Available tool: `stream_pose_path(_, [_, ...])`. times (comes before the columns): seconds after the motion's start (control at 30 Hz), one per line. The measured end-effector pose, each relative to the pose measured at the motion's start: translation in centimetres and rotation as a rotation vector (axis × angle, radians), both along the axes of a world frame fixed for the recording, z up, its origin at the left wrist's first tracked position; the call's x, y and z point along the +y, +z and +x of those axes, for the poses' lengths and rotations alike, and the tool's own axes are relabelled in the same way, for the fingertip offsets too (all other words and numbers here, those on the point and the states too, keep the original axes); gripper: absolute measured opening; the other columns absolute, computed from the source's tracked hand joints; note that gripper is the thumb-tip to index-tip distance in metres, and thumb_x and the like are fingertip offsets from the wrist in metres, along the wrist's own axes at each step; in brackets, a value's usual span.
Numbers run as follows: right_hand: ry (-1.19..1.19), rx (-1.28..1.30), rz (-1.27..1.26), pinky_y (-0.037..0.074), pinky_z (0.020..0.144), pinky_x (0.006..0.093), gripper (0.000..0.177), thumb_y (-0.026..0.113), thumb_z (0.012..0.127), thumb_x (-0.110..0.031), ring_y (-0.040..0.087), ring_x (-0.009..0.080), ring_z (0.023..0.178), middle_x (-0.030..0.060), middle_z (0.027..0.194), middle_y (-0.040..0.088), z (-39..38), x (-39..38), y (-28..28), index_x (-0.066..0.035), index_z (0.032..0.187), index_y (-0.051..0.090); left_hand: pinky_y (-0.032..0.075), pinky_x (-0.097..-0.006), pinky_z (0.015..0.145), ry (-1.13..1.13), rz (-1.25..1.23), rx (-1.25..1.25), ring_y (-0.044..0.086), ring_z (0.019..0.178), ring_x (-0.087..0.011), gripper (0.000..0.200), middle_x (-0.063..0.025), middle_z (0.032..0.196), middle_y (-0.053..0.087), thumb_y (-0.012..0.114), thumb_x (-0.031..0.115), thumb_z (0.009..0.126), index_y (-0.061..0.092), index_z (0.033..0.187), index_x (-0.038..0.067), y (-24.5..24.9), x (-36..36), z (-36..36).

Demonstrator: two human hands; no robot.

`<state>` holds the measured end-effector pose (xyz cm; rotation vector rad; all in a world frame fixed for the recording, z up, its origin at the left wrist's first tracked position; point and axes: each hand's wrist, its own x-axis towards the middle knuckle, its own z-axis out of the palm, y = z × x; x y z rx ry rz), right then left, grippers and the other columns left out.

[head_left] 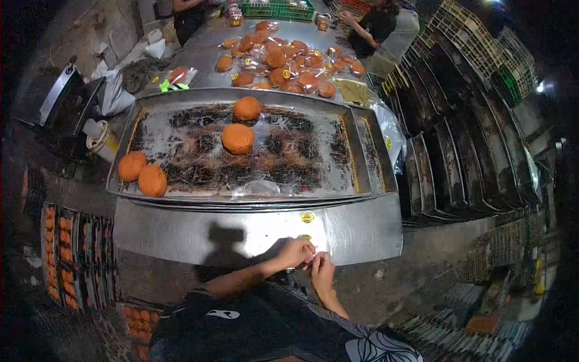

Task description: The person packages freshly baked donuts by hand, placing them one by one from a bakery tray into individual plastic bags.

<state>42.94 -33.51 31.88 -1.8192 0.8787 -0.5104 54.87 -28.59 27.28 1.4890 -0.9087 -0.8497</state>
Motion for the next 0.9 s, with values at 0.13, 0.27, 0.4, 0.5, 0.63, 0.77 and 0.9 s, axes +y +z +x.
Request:
stream_pose_path(0.13, [0.470,0.375,-0.152,0.043,0.053,0.0266,0.023,0.044,0.085,-0.018,0.054,0.0136,0.066,0.0085,0.078,0.054,7.9,-3.2,5.8,-0.003,0.102,0.043,0.042,-0.0271,0.056,0.288,-0.393,-0.379,0.053,0.062,-0.0202,0.009,-0.0091,0.064,0.050,0.060,0.004,0.066,0.063,0.074,0.006,10.0,1.5,4.5])
stream_pose_path(0.27, [0.520,-0.967,1.172,0.030,0.094,0.0355,0.083,0.034,0.071,-0.066,0.032,0.0237,0.118,0.0144,0.133,0.028,16.6,-0.6,10.4,-0.012,0.132,0.021,0.042,-0.0290,0.070,0.617,-0.524,0.097,0.051,0.084,-0.0159,0.041,-0.0060,0.101,0.050,0.058,0.012,0.076,0.043,0.115,0.009,12.8,3.8,7.7])
stream_pose_path(0.4, [0.633,-0.850,1.354,0.034,0.092,0.0359,0.056,0.042,0.085,-0.039,0.038,0.0231,0.115,0.0143,0.128,0.035,20.0,6.4,8.8,-0.005,0.128,0.029,0.038,-0.0322,0.085,0.683,-0.558,0.479,0.046,0.097,-0.0181,0.035,-0.0100,0.109,0.045,0.048,0.015,0.085,0.040,0.116,0.001,13.0,9.6,13.4])
stream_pose_path(0.5, [0.558,-0.520,1.063,0.041,0.084,0.0297,0.035,0.041,0.084,-0.008,0.050,0.0197,0.099,0.0124,0.108,0.051,21.8,8.6,7.1,0.005,0.116,0.042,0.043,-0.0213,0.065,0.778,-0.302,0.004,0.052,0.078,-0.0113,0.010,-0.0076,0.093,0.052,0.055,0.007,0.080,0.062,0.079,-0.001,11.8,12.9,14.9])
stream_pose_path(0.63, [0.676,-0.319,0.655,0.044,0.071,0.0223,0.037,0.046,0.085,-0.010,0.054,0.0105,0.079,0.0094,0.101,0.056,21.8,10.3,8.5,0.003,0.119,0.041,0.044,-0.0225,0.069,0.702,-0.328,0.111,0.054,0.075,-0.0123,0.048,-0.0047,0.077,0.055,0.051,0.008,0.081,0.028,0.121,-0.005,10.7,16.1,18.2])
stream_pose_path(0.77, [0.460,-0.056,0.292,0.042,0.060,0.0197,0.031,0.051,0.084,-0.013,0.050,0.0055,0.062,0.0022,0.080,0.060,17.9,7.1,8.2,-0.001,0.112,0.050,0.044,-0.0270,0.073,0.575,-0.188,0.032,0.054,0.081,-0.0145,0.039,-0.0086,0.088,0.056,0.054,0.014,0.080,0.043,0.113,-0.003,11.2,15.5,19.0])
stream_pose_path(0.9, [-0.027,0.104,-0.190,0.042,0.059,0.0240,0.031,0.054,0.079,-0.015,0.051,0.0130,0.063,0.0081,0.080,0.060,8.9,3.4,6.0,-0.001,0.107,0.054,0.044,-0.0239,0.071,0.344,-0.067,0.016,0.054,0.077,-0.0124,0.036,-0.0086,0.088,0.057,0.057,0.012,0.076,0.049,0.108,-0.003,11.7,11.8,16.2])
